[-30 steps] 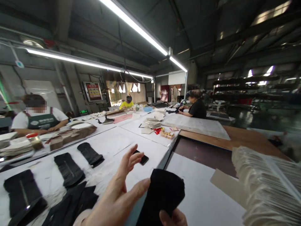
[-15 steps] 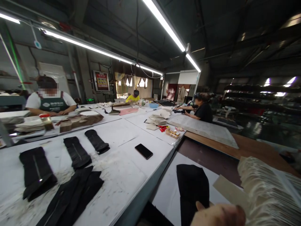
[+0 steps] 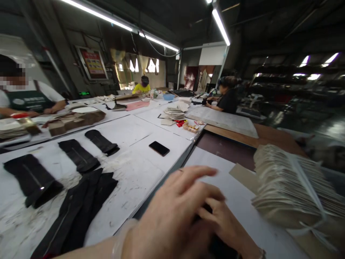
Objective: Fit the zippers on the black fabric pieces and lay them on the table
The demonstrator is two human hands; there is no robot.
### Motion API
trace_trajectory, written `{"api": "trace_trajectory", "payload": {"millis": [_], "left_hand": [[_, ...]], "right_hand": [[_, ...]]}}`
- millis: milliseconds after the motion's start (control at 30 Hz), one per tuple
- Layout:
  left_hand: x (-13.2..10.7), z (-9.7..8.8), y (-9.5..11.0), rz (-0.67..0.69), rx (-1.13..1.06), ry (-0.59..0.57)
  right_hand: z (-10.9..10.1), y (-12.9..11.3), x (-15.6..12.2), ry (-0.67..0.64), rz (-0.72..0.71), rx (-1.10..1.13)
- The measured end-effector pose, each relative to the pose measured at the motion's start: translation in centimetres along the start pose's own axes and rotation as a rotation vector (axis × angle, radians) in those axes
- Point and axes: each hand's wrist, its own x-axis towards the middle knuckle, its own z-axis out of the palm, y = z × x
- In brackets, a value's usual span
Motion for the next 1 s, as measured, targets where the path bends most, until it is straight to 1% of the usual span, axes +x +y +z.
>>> {"api": "trace_trajectory", "payload": {"millis": [33, 100, 167, 233, 300, 367, 467, 633, 867, 933, 1000], "left_hand": [[0.5, -0.5, -0.9, 0.023, 0.087, 0.002], [1.1, -1.1, -3.5, 0.066, 0.256, 0.008], [1.2, -1.4, -6.4, 0.080, 0.385, 0.011], [1.0, -1.4, -8.8, 0.072, 0.441, -0.006], [0.7, -1.3, -10.2, 0.059, 0.437, -0.032], [0.6, -1.2, -10.9, 0.057, 0.412, -0.058], [0.5, -1.1, -11.5, 0.067, 0.364, -0.079], [0.3, -1.0, -12.3, 0.026, 0.251, -0.084], [0.0, -0.9, -12.3, -0.015, 0.173, -0.120], [0.0, -0.6, -12.5, -0.070, 0.089, -0.104], [-0.1, -0.2, -12.9, -0.175, -0.060, -0.091]], "right_hand": [[-0.1, -0.2, -0.2, -0.055, 0.016, -0.055], [0.1, -0.3, -0.5, -0.154, 0.030, -0.198], [0.4, -0.2, -0.8, -0.199, 0.013, -0.319], [0.7, -0.1, -1.0, -0.230, -0.012, -0.341], [0.8, 0.0, -1.1, -0.268, -0.019, -0.327], [0.9, 0.0, -1.2, -0.298, -0.015, -0.312], [0.8, 0.1, -1.4, -0.325, -0.004, -0.299], [0.6, 0.5, -1.9, -0.318, 0.022, -0.281], [0.4, 1.8, -2.6, -0.324, 0.045, -0.223], [0.3, 2.1, -3.0, -0.320, 0.063, -0.213], [0.3, 2.4, -3.4, -0.315, 0.075, -0.200]]}}
